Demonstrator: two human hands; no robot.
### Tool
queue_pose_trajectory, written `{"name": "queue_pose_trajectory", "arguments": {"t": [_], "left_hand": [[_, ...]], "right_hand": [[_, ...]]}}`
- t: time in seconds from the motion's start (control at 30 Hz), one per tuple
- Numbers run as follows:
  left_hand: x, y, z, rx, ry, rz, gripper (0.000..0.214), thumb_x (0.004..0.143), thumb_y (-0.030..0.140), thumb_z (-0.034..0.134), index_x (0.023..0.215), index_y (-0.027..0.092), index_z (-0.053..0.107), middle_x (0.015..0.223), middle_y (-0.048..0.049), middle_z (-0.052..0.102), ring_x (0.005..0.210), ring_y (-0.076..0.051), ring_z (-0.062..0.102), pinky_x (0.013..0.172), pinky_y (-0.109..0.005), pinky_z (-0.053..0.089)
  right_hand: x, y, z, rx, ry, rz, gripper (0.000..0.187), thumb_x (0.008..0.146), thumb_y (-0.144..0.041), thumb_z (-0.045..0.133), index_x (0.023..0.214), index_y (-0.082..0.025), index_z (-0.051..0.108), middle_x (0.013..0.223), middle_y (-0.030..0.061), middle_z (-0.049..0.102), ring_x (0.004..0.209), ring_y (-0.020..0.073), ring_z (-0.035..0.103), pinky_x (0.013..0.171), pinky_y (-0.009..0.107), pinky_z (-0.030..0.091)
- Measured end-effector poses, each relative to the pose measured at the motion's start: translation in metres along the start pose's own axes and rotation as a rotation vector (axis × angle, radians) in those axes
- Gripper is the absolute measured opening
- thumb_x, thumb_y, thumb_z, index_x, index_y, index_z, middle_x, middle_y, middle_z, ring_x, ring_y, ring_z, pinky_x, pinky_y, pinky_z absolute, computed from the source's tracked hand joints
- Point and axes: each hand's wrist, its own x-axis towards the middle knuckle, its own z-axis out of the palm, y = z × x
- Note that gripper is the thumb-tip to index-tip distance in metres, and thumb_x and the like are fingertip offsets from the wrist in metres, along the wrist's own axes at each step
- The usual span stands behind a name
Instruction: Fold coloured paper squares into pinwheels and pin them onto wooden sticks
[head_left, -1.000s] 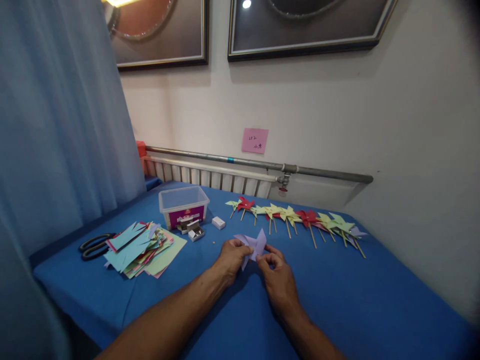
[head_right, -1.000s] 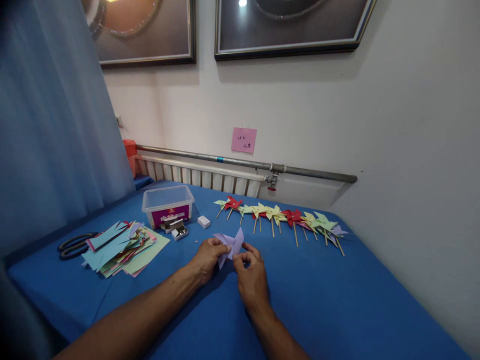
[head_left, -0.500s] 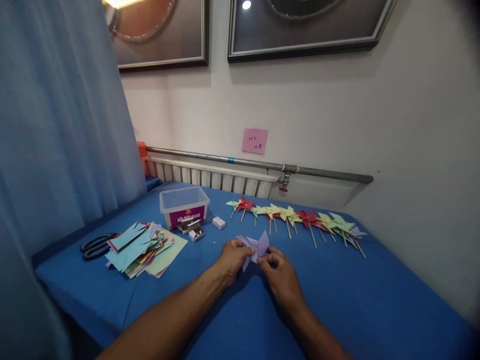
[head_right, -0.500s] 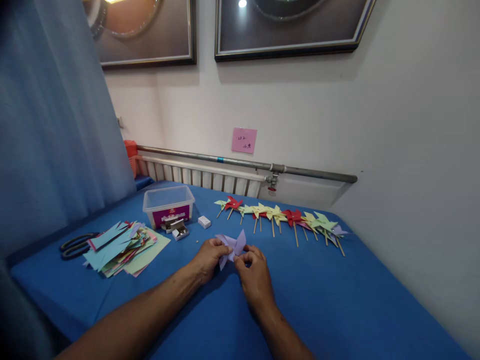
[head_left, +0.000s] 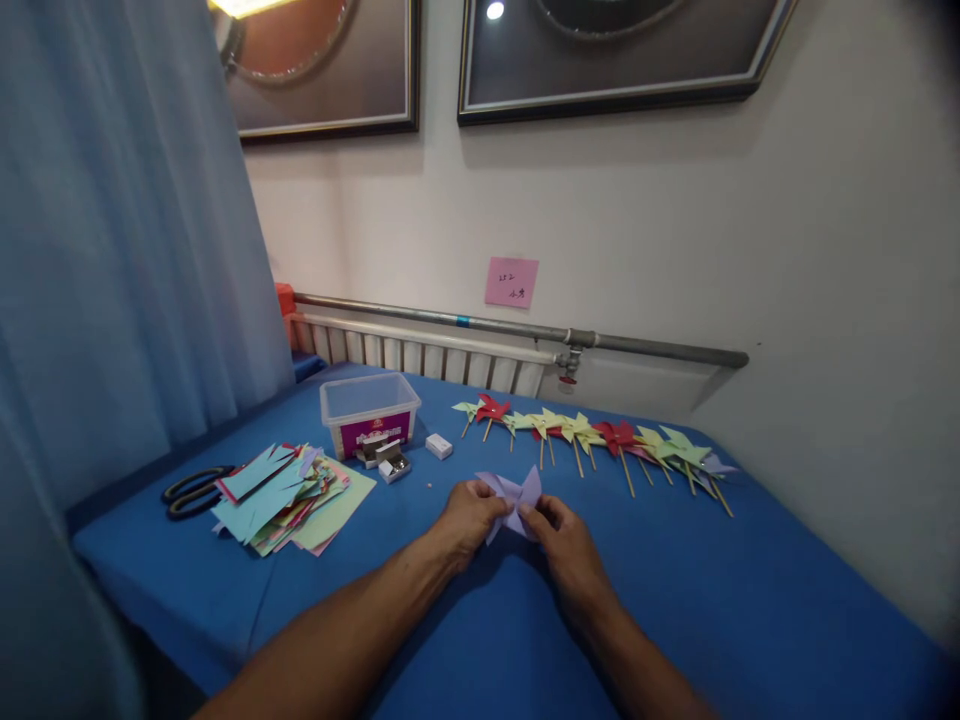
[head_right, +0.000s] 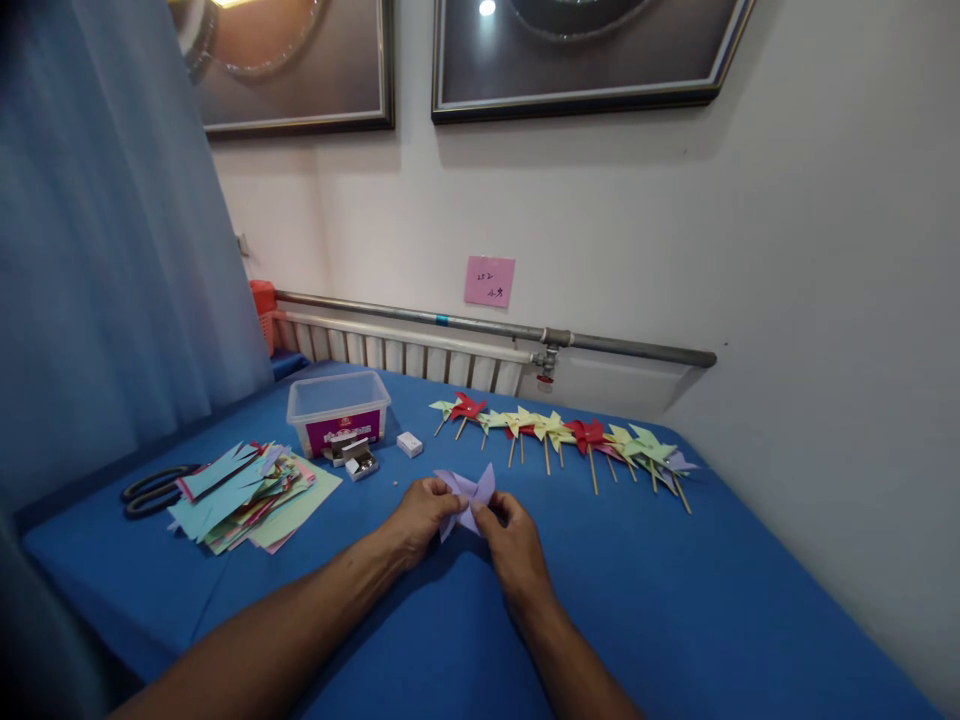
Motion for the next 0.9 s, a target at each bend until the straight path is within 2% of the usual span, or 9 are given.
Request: {"name": "queue_pose_trajectory", "arguments": {"t": [0.1, 0.27, 0.43, 0.53, 0.7, 0.8, 0.9], "left_hand": [[0.001, -0.004, 0.0, 0.002, -0.032, 0.009, 0.023, 0.057, 0.021, 0.085, 0.061, 0.015, 0.063, 0.053, -0.0006, 0.06, 0.047, -0.01, 0.05, 0.05, -0.024, 0.034], [0.004, -0.008, -0.002, 0.013, -0.073, 0.017, 0.028, 0.054, 0.027, 0.088, 0.062, 0.014, 0.064, 0.053, -0.0004, 0.061, 0.048, -0.01, 0.05, 0.052, -0.024, 0.035], [0.006, -0.009, -0.004, 0.062, -0.071, 0.006, 0.03, 0.054, 0.028, 0.088, 0.06, 0.016, 0.061, 0.052, 0.001, 0.059, 0.046, -0.01, 0.048, 0.051, -0.024, 0.033], [0.004, -0.006, -0.005, 0.077, -0.074, 0.006, 0.027, 0.054, 0.027, 0.084, 0.06, 0.016, 0.061, 0.052, 0.0007, 0.059, 0.047, -0.01, 0.047, 0.051, -0.025, 0.033], [-0.004, 0.004, -0.003, 0.016, -0.148, 0.05, 0.023, 0.06, 0.034, 0.074, 0.056, 0.017, 0.058, 0.051, 0.0014, 0.053, 0.048, -0.009, 0.043, 0.051, -0.024, 0.032], [-0.001, 0.01, -0.006, 0.016, -0.069, 0.078, 0.022, 0.065, 0.036, 0.07, 0.061, 0.016, 0.063, 0.057, -0.001, 0.059, 0.051, -0.01, 0.049, 0.054, -0.025, 0.035], [0.014, 0.017, -0.023, 0.137, 0.079, 0.129, 0.016, 0.069, 0.03, 0.069, 0.063, 0.016, 0.064, 0.063, -0.0022, 0.064, 0.054, -0.012, 0.053, 0.056, -0.025, 0.037]], "right_hand": [[0.001, 0.0, 0.002, 0.023, -0.054, 0.046, 0.036, 0.07, -0.048, 0.074, 0.086, -0.016, 0.077, 0.076, 0.0054, 0.075, 0.077, 0.0246, 0.066, 0.07, 0.033, 0.05], [-0.001, -0.002, 0.001, 0.039, -0.046, 0.067, 0.036, 0.068, -0.041, 0.073, 0.09, -0.013, 0.078, 0.08, 0.006, 0.076, 0.073, 0.0224, 0.064, 0.068, 0.032, 0.048], [-0.003, -0.008, 0.002, 0.038, -0.046, 0.055, 0.031, 0.067, -0.039, 0.071, 0.085, -0.014, 0.078, 0.076, 0.0046, 0.075, 0.07, 0.0219, 0.062, 0.067, 0.032, 0.048], [-0.003, -0.009, 0.003, 0.009, -0.023, 0.068, 0.031, 0.067, -0.038, 0.069, 0.086, -0.015, 0.078, 0.077, 0.0044, 0.075, 0.07, 0.0226, 0.063, 0.065, 0.031, 0.048], [-0.001, -0.001, 0.0, 0.043, 0.023, 0.155, 0.032, 0.068, -0.041, 0.067, 0.085, -0.015, 0.077, 0.069, 0.0036, 0.073, 0.062, 0.0208, 0.06, 0.058, 0.03, 0.044], [-0.001, 0.002, -0.002, 0.087, 0.022, 0.191, 0.033, 0.068, -0.042, 0.069, 0.085, -0.014, 0.076, 0.067, 0.0025, 0.071, 0.059, 0.0189, 0.058, 0.056, 0.029, 0.043], [0.0, 0.004, -0.003, 0.075, 0.05, 0.203, 0.031, 0.067, -0.042, 0.07, 0.08, -0.015, 0.075, 0.064, 0.0013, 0.069, 0.056, 0.0171, 0.055, 0.053, 0.028, 0.04]]}}
